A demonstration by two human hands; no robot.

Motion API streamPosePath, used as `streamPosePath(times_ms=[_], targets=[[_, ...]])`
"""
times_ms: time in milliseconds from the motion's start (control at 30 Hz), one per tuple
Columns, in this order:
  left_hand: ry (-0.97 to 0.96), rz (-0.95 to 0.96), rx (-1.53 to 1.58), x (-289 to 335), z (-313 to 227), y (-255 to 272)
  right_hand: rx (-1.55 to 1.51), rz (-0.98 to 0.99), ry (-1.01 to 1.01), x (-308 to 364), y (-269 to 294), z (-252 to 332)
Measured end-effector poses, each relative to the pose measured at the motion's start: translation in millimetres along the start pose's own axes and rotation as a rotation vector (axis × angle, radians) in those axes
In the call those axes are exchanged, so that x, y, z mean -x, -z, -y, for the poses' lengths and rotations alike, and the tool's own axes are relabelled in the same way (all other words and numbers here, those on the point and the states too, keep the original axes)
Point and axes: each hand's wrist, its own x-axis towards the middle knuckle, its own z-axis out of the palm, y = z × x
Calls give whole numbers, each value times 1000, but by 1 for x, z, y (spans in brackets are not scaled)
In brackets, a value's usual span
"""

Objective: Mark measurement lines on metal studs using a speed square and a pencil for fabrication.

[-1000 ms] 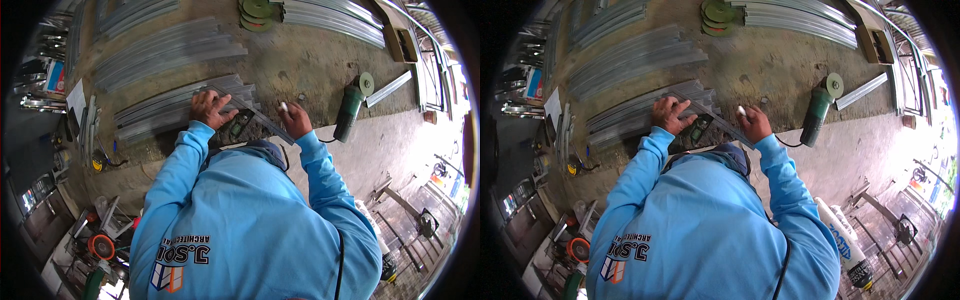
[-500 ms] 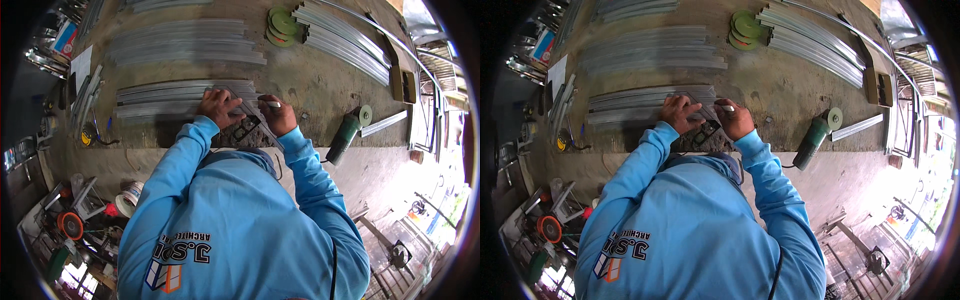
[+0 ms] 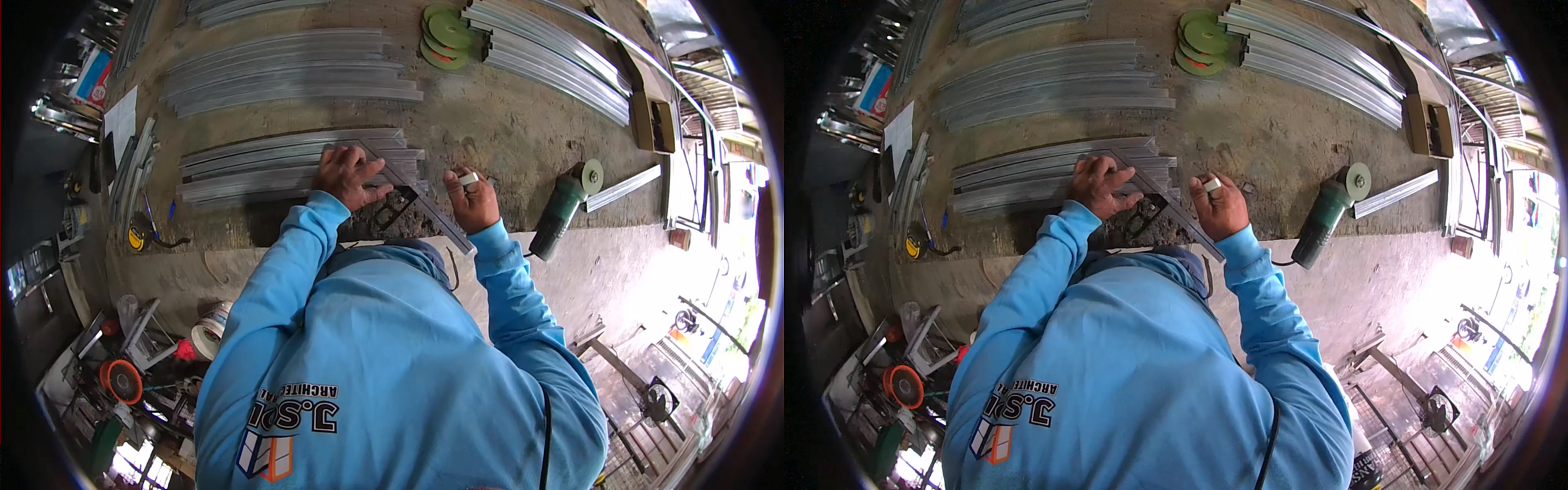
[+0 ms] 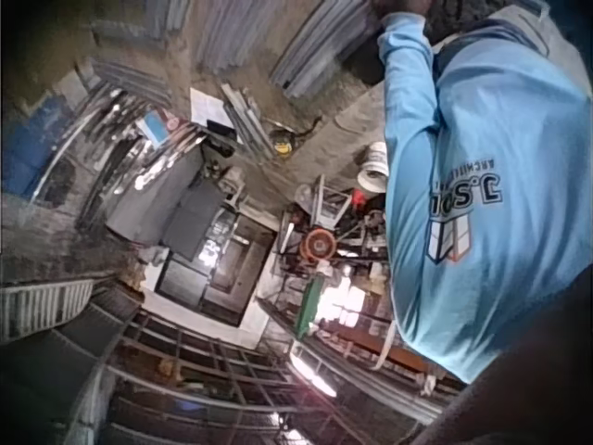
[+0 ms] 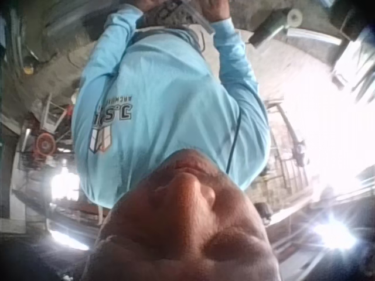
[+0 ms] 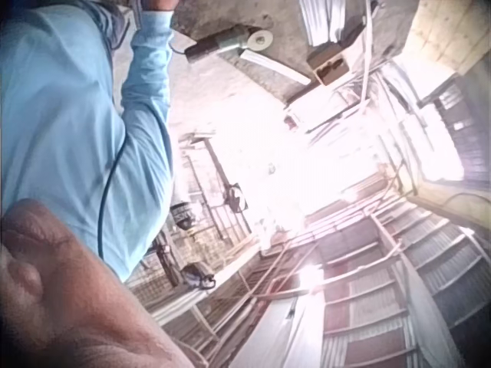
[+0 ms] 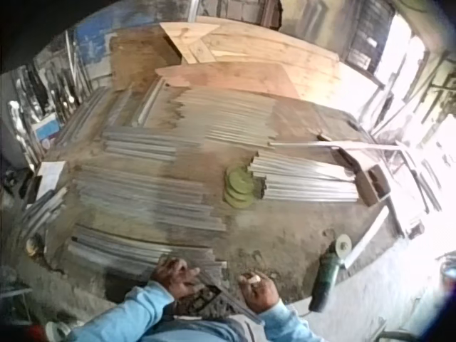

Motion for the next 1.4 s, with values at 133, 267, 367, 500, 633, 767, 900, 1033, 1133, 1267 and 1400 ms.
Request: streamPosePath(times_ms=[133, 267, 367, 500, 633, 767, 900, 1033, 1133, 1267, 1400], targets=[[-19, -9, 10, 1, 2, -4, 89, 95, 23, 17, -5, -26], [-1, 4, -54, 0, 1, -5, 75, 219, -173, 30, -11, -41], [-4, 12, -59, 0, 1, -5, 88, 169, -253, 30, -8, -46], [-7, 28, -51, 1, 1, -3, 166, 239, -508, 26, 7, -53], [-13, 31, -48, 0, 0, -3, 109, 156, -452, 37, 12, -60], [-14, 33, -58, -1, -1, -1, 213, 236, -344, 43, 14, -54], [-29, 6, -68, -1, -1, -2, 135, 12, -176, 37, 5, -36], [-16, 7, -87, -1, -2, -1, -177, -68, 13, 7, -3, 17], [-15, -5, -80, -3, -3, 1, -190, 50, -18, -14, -17, 28], [8, -1, -71, -2, -3, 0, -132, 98, 128, -33, -37, 15], [14, 9, -72, -1, -2, 1, -56, 172, 91, -45, -40, 19]])
